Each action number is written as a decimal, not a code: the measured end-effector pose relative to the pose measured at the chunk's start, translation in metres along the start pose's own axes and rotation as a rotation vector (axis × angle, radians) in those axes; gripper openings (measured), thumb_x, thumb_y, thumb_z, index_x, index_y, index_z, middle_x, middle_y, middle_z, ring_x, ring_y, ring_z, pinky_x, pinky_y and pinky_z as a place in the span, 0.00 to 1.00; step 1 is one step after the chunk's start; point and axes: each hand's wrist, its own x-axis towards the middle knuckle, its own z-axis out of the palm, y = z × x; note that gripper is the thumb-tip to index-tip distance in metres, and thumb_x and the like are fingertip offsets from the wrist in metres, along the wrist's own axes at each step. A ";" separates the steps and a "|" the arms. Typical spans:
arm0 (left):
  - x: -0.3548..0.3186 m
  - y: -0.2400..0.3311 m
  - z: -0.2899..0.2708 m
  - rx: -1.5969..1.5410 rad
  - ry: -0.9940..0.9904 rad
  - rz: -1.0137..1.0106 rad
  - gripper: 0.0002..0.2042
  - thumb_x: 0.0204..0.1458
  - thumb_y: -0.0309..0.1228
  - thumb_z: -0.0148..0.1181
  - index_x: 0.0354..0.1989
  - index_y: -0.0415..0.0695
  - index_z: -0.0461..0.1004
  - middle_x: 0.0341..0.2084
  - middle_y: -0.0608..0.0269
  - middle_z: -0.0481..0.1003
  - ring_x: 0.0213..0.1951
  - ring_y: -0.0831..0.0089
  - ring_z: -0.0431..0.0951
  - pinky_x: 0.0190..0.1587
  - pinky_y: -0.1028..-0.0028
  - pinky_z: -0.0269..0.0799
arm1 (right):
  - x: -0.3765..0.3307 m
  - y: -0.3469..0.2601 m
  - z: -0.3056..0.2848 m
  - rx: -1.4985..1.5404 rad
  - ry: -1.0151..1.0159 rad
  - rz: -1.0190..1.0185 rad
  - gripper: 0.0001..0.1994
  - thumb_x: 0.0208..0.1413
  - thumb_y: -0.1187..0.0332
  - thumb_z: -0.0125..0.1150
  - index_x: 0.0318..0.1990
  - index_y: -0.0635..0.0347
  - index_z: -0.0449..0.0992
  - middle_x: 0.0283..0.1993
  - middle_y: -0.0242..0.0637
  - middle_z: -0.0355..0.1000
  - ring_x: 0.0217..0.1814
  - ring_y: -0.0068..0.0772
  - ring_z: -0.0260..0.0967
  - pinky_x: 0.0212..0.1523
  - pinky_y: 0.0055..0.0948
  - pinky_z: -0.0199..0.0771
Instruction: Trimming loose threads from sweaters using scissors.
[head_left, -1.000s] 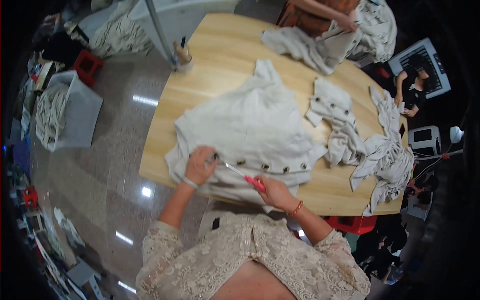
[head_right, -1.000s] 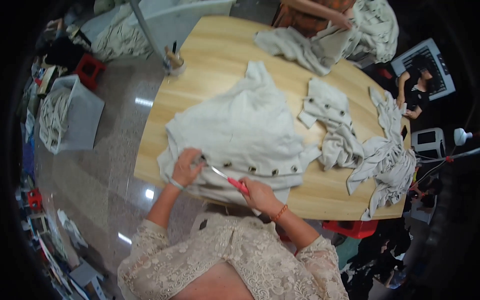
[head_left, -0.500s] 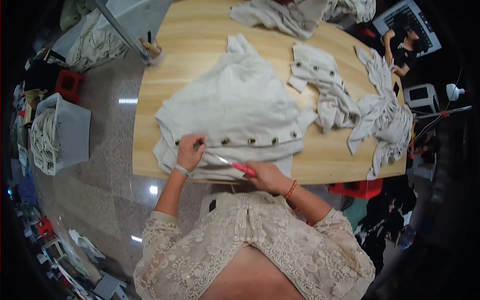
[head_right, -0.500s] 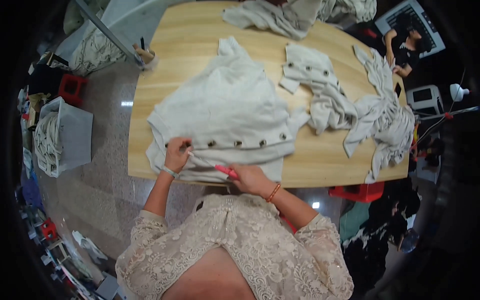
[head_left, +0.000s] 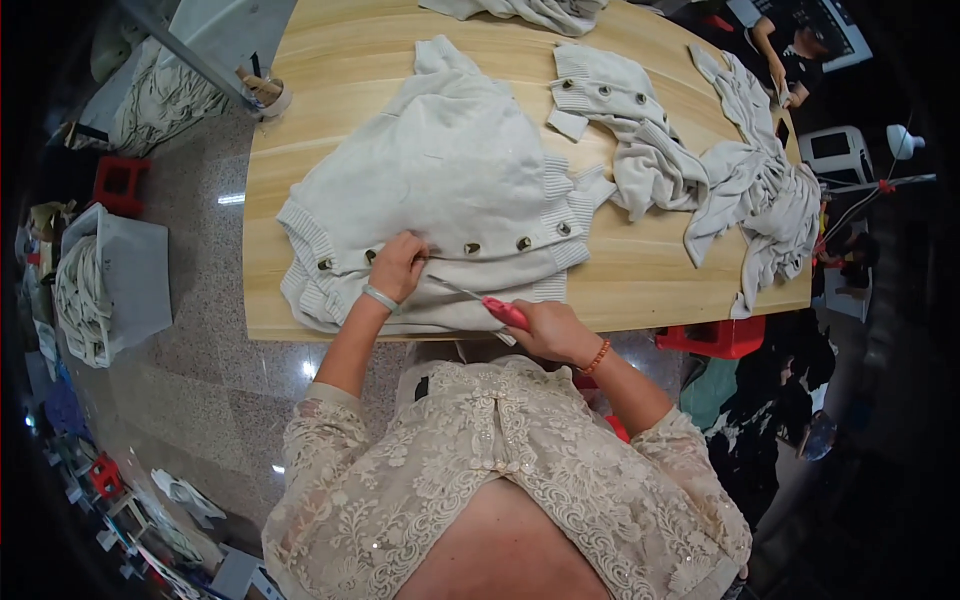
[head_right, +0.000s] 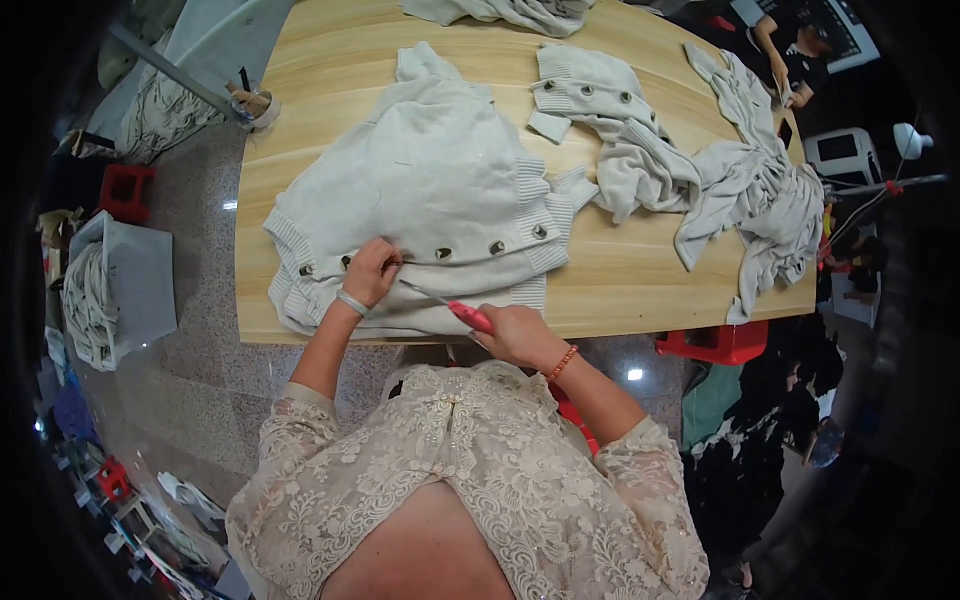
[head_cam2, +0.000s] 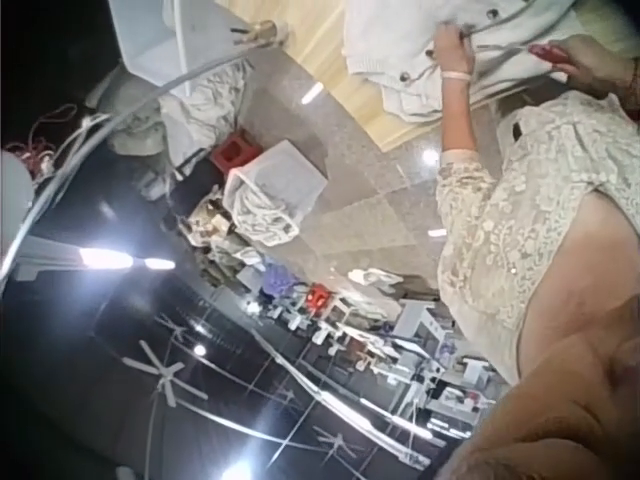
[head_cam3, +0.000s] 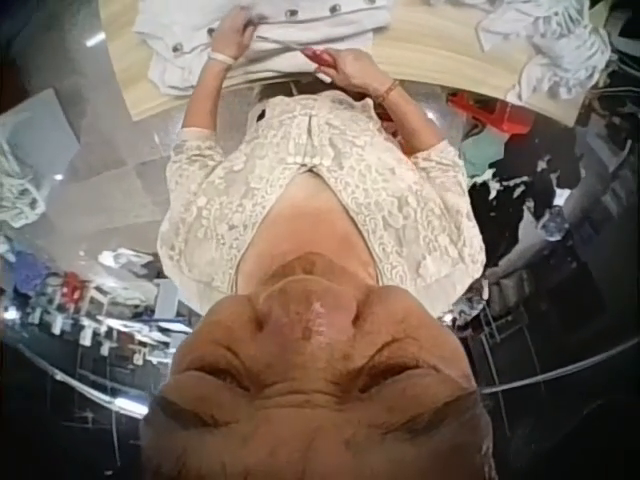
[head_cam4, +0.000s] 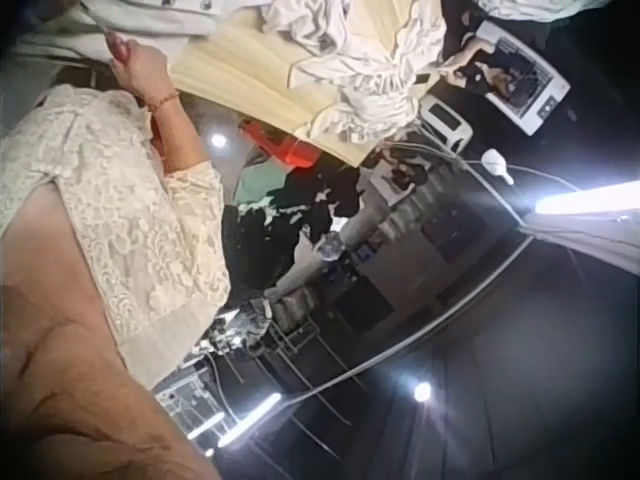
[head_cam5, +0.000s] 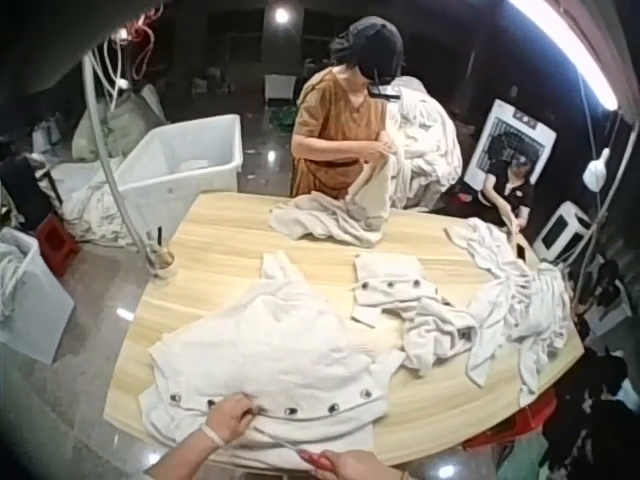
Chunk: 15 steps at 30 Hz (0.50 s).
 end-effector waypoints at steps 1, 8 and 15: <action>0.000 0.000 -0.002 0.004 -0.013 0.010 0.07 0.41 0.22 0.58 0.30 0.43 0.69 0.27 0.56 0.68 0.34 0.56 0.70 0.35 0.63 0.66 | 0.002 -0.002 0.005 0.037 0.009 -0.028 0.14 0.51 0.59 0.58 0.40 0.57 0.70 0.26 0.47 0.72 0.32 0.55 0.70 0.34 0.47 0.68; 0.016 0.048 0.010 0.074 0.178 0.126 0.12 0.42 0.24 0.61 0.37 0.43 0.71 0.35 0.56 0.71 0.36 0.54 0.70 0.38 0.62 0.67 | -0.032 0.027 -0.004 0.124 0.139 0.061 0.12 0.51 0.64 0.57 0.42 0.54 0.69 0.31 0.46 0.72 0.36 0.50 0.71 0.36 0.44 0.69; 0.045 0.046 0.059 -0.035 -0.080 -0.061 0.10 0.41 0.22 0.60 0.32 0.43 0.68 0.29 0.54 0.67 0.35 0.53 0.70 0.36 0.62 0.67 | -0.049 0.046 -0.010 0.042 0.155 0.206 0.13 0.53 0.58 0.57 0.39 0.55 0.70 0.28 0.48 0.72 0.35 0.54 0.71 0.36 0.48 0.68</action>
